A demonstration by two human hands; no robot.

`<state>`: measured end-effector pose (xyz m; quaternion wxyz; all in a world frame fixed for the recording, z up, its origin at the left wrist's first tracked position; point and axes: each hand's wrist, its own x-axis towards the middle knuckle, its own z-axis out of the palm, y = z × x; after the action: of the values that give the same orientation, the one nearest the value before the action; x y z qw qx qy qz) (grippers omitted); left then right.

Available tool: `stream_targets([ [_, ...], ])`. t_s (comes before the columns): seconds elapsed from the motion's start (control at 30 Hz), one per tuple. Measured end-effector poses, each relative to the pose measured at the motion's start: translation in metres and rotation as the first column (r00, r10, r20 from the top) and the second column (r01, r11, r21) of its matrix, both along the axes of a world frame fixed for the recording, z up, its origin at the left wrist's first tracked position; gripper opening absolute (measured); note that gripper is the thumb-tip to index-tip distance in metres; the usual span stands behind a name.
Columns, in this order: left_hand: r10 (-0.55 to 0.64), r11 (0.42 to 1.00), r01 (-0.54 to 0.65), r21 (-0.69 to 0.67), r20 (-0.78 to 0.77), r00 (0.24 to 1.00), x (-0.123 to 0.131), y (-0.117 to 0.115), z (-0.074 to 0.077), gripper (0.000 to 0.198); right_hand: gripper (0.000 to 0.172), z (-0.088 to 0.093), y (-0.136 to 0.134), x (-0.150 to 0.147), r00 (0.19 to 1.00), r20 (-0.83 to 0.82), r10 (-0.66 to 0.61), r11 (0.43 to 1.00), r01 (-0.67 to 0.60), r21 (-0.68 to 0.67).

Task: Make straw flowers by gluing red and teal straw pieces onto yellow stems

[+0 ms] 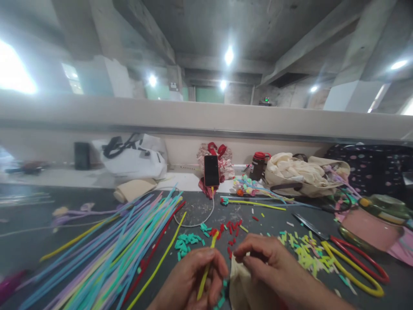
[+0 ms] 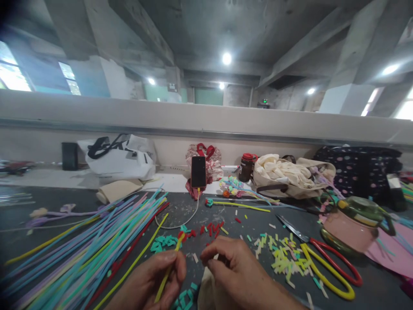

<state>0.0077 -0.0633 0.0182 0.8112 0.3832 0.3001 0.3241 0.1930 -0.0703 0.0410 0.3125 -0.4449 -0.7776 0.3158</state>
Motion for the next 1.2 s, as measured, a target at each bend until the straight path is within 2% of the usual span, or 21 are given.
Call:
stream_targets([
  [0.17, 0.125, 0.992, -0.121, 0.046, -0.086, 0.988, -0.001, -0.002, 0.005, 0.037, 0.023, -0.014, 0.001, 0.0, 0.996, -0.029, -0.086, 0.992, 0.083, -0.093],
  [0.27, 0.215, 0.97, -0.191, 0.148, -0.173, 0.961, 0.002, -0.004, 0.005, 0.041, 0.022, -0.018, 0.001, 0.0, 0.995, -0.026, -0.091, 0.993, 0.089, -0.077],
  [0.37, 0.266, 0.94, -0.188, 0.285, -0.265, 0.927, 0.006, -0.006, 0.002, 0.04, 0.022, -0.017, 0.0, 0.0, 0.994, -0.039, -0.1, 0.993, 0.097, -0.067],
  [0.5, 0.394, 0.845, -0.191, 0.499, -0.34, 0.854, 0.01, -0.01, -0.001, 0.035, 0.023, -0.013, 0.001, 0.001, 0.984, -0.112, -0.135, 0.988, 0.125, -0.085],
  [0.6, 0.487, 0.77, -0.146, 0.621, -0.424, 0.763, 0.011, -0.012, 0.003, 0.033, 0.021, -0.012, 0.003, 0.003, 0.974, -0.165, -0.159, 0.986, 0.148, -0.076],
  [0.67, 0.542, 0.719, -0.123, 0.684, -0.441, 0.715, 0.01, -0.013, 0.005, 0.033, 0.02, -0.013, 0.004, 0.004, 0.967, -0.187, -0.176, 0.984, 0.164, -0.076],
  [0.73, 0.567, 0.695, -0.125, 0.708, -0.433, 0.701, 0.01, -0.012, 0.004, 0.027, 0.02, -0.015, 0.004, 0.005, 0.956, -0.213, -0.2, 0.978, 0.182, -0.103],
  [0.87, 0.543, 0.73, -0.172, 0.662, -0.408, 0.734, 0.011, -0.011, -0.002, 0.021, 0.019, -0.016, 0.003, 0.006, 0.934, -0.289, -0.211, 0.974, 0.175, -0.147],
  [1.07, 0.507, 0.774, -0.203, 0.599, -0.396, 0.765, 0.01, -0.012, -0.004, 0.024, 0.021, -0.013, -0.002, 0.004, 0.954, -0.28, -0.104, 0.995, 0.096, -0.041],
  [1.2, 0.501, 0.785, -0.211, 0.582, -0.398, 0.768, 0.011, -0.012, -0.003, 0.024, 0.024, -0.013, -0.003, 0.0, 0.959, -0.255, -0.124, 0.992, 0.124, -0.014],
])
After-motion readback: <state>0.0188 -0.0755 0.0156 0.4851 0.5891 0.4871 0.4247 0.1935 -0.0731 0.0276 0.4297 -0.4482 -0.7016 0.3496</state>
